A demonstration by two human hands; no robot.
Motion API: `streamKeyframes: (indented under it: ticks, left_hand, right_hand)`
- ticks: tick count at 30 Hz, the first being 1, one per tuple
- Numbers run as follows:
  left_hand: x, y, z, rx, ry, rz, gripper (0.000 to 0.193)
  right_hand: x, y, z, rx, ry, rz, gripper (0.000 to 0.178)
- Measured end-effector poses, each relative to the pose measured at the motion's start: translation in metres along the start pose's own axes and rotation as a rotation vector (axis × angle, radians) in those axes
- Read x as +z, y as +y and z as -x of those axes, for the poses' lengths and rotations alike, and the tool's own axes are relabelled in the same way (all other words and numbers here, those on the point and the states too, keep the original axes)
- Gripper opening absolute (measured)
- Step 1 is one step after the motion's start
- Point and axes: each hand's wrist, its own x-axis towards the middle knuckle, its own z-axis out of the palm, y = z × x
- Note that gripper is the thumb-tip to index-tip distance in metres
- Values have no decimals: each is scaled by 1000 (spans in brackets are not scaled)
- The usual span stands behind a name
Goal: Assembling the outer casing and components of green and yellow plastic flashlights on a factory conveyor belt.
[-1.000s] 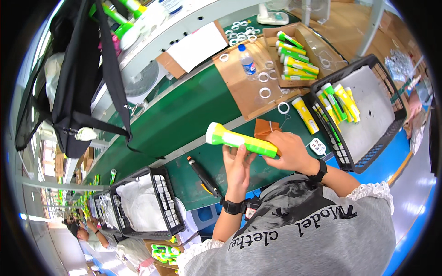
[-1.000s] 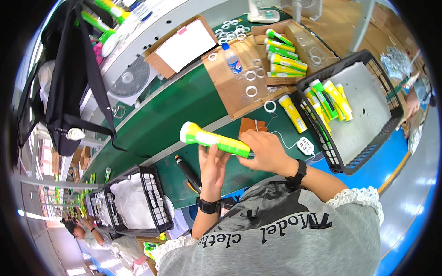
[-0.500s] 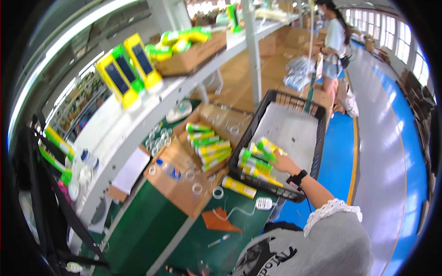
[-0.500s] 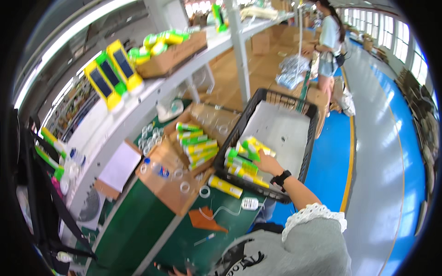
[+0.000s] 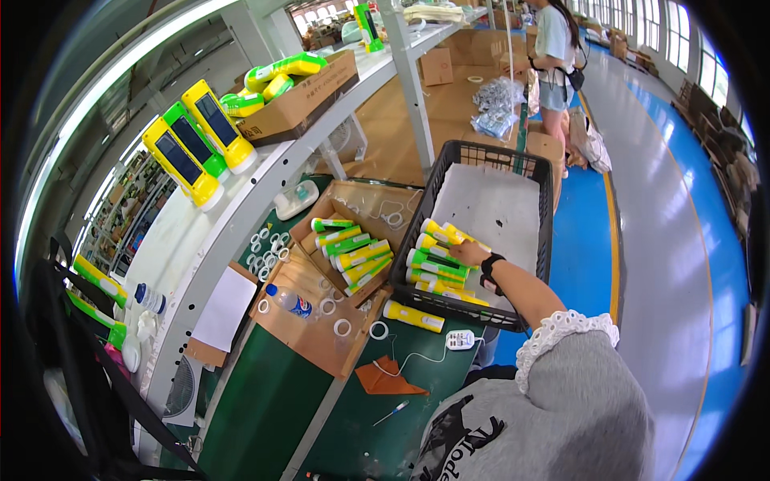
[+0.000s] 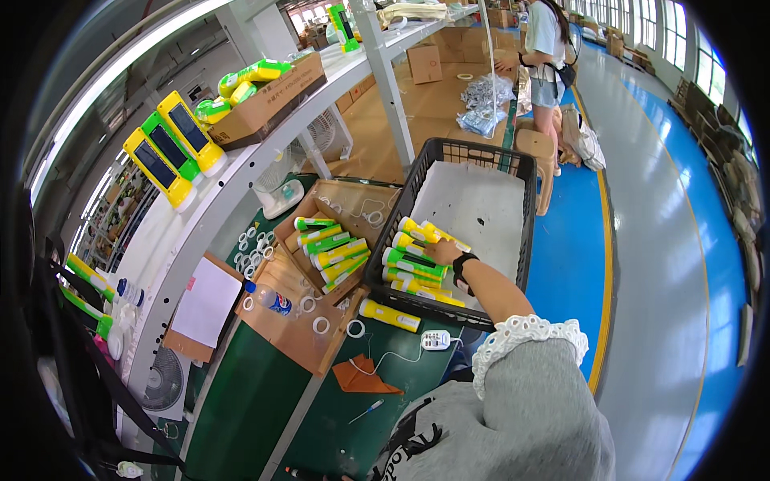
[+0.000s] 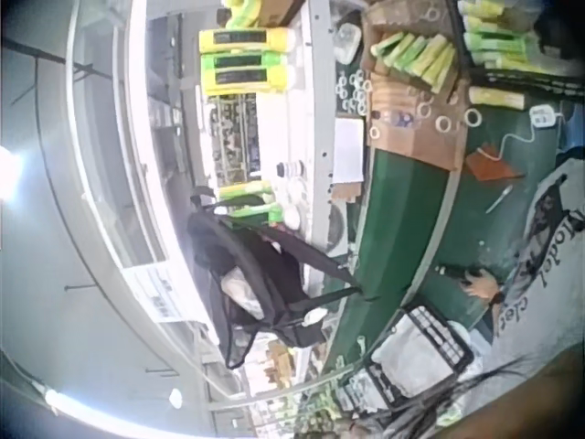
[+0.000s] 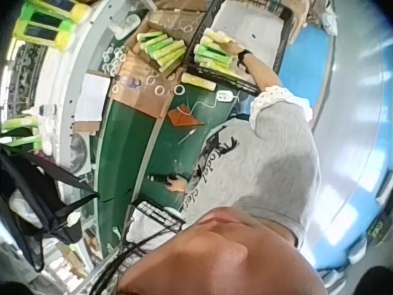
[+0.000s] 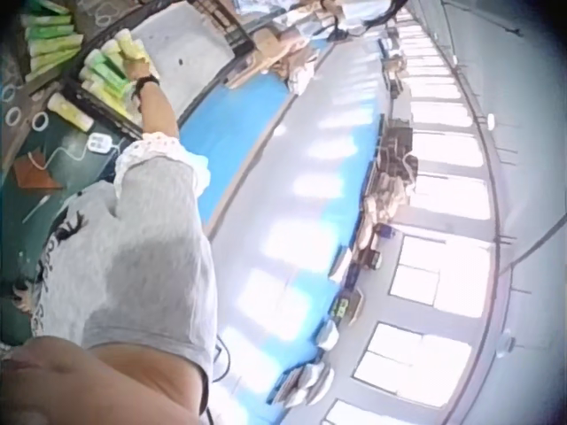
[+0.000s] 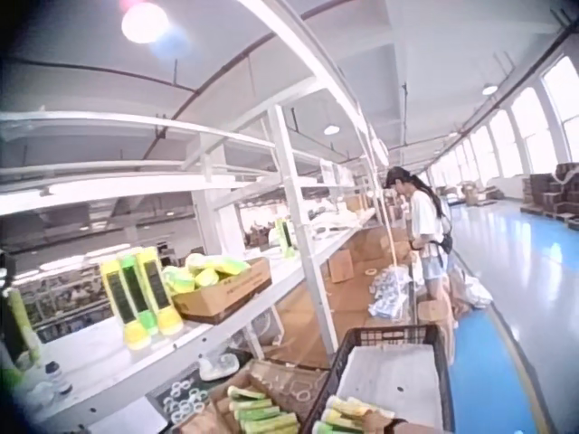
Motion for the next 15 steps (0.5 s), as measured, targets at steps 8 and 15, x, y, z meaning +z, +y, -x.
streamKeyframes:
  ticks: [8,15]
  left_hand:
    - [-2,5,3,113,48,-47,49]
    - [-49,74,40,338,149,405,46]
  right_hand:
    - [25,57,-29,109,484,-429,34]
    - [40,59,-62,72,350,-225,44]
